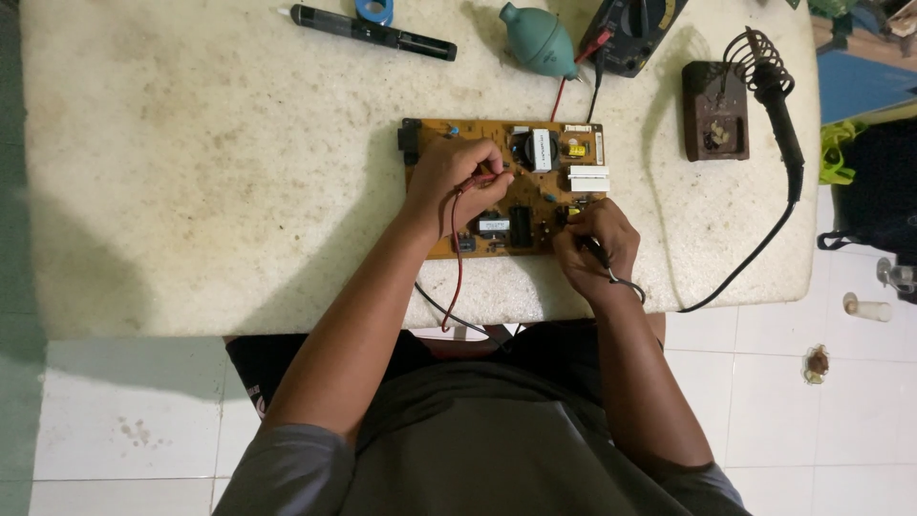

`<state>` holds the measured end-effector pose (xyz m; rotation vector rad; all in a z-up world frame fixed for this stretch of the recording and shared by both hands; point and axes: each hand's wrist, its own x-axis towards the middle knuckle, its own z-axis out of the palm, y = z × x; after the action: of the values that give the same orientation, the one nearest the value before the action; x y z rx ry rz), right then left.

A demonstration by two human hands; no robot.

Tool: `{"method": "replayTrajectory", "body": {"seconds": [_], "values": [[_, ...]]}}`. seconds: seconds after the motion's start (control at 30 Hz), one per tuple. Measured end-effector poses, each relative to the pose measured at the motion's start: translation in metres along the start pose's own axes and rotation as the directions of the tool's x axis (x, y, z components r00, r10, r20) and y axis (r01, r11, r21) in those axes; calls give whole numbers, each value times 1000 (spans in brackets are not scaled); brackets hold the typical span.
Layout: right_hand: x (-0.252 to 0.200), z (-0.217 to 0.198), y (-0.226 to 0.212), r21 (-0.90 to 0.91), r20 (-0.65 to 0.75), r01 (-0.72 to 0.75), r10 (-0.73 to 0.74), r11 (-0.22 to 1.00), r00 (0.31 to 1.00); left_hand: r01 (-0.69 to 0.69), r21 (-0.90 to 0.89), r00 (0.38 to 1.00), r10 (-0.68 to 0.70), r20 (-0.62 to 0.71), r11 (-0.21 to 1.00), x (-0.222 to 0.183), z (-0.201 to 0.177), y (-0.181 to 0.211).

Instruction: Testing electronic components on a circuit board using a digital multimeter.

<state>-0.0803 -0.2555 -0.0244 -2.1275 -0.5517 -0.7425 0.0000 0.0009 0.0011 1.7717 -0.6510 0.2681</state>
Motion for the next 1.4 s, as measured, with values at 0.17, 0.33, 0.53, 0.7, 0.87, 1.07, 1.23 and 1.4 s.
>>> {"method": "replayTrajectory", "body": {"seconds": [0.17, 0.33, 0.53, 0.7, 0.87, 1.07, 1.23, 1.4], "values": [[-2, 0, 2, -12, -3, 2, -2, 1000, 1000, -17, 1, 1000, 17, -18, 1000, 0, 3, -2], [-4, 2, -22, 18, -78, 20, -19, 1000, 997, -36, 40, 999, 37, -31, 999, 0, 3, -2], [-18, 12, -31, -66, -222, 65, -78, 996, 972, -26, 40, 999, 27, -33, 999, 0, 4, -1], [-26, 14, -33, -28, -288, 81, -86, 996, 954, -41, 90, 998, 44, -37, 995, -2, 6, -2], [-24, 16, -39, -16, -232, 58, -60, 998, 971, -24, 34, 999, 24, -26, 999, 1, 4, 0], [-27, 18, -46, -100, -167, -18, 1, 995, 986, -36, 16, 999, 35, 8, 999, 3, 2, -3], [-37, 38, -35, -181, -236, -41, -2, 983, 972, -44, 14, 999, 44, -29, 999, 2, 5, -2], [-36, 40, -38, -189, -245, -49, 2, 981, 970, -114, 37, 992, 116, -46, 993, -2, 14, -3]]}}
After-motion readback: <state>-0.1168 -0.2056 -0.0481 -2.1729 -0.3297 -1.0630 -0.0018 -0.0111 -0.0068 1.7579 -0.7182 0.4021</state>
